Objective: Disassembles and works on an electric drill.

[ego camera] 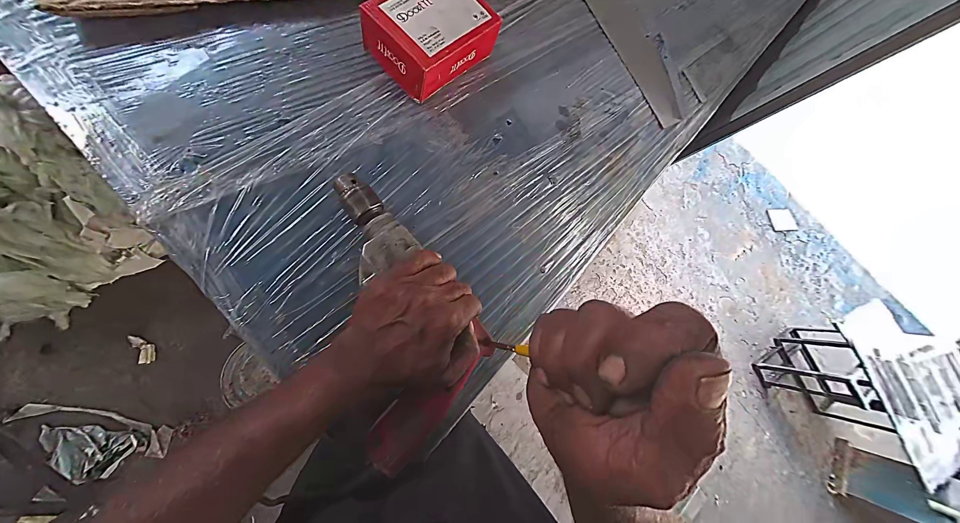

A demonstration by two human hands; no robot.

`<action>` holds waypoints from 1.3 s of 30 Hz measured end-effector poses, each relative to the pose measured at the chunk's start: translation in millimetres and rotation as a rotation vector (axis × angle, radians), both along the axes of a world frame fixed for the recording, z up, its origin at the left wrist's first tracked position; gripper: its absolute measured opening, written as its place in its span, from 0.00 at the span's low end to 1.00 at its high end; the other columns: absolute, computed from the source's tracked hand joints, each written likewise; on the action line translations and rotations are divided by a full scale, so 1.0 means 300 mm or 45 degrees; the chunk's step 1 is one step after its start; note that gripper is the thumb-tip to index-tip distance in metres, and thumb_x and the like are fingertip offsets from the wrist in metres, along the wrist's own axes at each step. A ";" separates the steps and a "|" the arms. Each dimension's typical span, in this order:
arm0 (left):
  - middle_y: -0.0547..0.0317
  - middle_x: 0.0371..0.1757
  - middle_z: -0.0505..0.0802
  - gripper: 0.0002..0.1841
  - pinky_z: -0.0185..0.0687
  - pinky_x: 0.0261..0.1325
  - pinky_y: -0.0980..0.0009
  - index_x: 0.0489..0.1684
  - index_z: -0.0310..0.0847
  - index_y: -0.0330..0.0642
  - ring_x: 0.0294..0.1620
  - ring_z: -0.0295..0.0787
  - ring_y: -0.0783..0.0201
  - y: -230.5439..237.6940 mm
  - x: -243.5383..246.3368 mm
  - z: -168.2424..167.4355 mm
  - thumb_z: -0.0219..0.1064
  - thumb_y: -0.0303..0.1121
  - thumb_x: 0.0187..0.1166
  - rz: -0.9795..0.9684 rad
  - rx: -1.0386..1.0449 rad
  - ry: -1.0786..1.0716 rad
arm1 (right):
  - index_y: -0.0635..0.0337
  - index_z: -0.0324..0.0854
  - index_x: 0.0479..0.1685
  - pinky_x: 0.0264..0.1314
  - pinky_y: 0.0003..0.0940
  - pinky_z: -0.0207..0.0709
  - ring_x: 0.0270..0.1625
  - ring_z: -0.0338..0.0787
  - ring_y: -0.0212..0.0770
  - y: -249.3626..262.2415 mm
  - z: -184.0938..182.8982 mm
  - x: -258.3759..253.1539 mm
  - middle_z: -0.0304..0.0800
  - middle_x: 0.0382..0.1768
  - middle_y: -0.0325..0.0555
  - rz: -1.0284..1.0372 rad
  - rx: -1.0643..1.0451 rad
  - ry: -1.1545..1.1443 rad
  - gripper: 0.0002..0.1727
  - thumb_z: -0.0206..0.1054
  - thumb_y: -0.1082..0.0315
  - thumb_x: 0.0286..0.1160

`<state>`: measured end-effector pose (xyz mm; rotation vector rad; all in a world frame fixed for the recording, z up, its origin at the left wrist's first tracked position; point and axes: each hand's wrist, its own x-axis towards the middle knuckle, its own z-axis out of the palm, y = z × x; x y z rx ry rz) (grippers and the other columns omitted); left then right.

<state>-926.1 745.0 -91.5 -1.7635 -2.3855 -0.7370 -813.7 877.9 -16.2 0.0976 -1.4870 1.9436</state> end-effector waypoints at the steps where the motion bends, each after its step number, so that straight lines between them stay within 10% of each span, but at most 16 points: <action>1: 0.71 0.43 0.97 0.20 0.67 0.80 0.61 0.41 0.93 0.56 0.53 0.91 0.67 0.001 0.002 -0.001 0.50 0.46 0.81 0.000 0.005 0.006 | 0.48 0.73 0.32 0.22 0.22 0.66 0.19 0.68 0.27 -0.004 -0.001 0.003 0.68 0.19 0.30 0.010 0.015 0.006 0.18 0.52 0.51 0.93; 24: 0.67 0.36 0.95 0.21 0.68 0.76 0.60 0.33 0.93 0.52 0.47 0.90 0.65 0.012 0.006 0.021 0.51 0.45 0.82 -0.018 0.038 0.018 | 0.57 0.68 0.21 0.27 0.24 0.64 0.22 0.70 0.29 0.143 -0.001 -0.067 0.66 0.16 0.36 0.963 0.167 0.034 0.25 0.51 0.53 0.90; 33: 0.72 0.33 0.94 0.18 0.68 0.76 0.59 0.39 0.96 0.58 0.45 0.89 0.68 0.007 -0.003 0.034 0.54 0.43 0.78 -0.016 -0.036 0.021 | 0.51 0.81 0.44 0.31 0.30 0.73 0.26 0.77 0.34 0.135 0.008 0.080 0.79 0.26 0.36 0.336 -0.213 0.061 0.13 0.67 0.51 0.78; 39: 0.72 0.33 0.93 0.17 0.70 0.70 0.61 0.38 0.95 0.57 0.42 0.87 0.68 0.005 -0.001 0.035 0.56 0.43 0.77 -0.032 -0.020 0.008 | 0.55 0.80 0.47 0.33 0.30 0.81 0.29 0.82 0.36 0.013 0.017 0.171 0.80 0.31 0.41 0.183 -0.041 0.093 0.13 0.59 0.55 0.88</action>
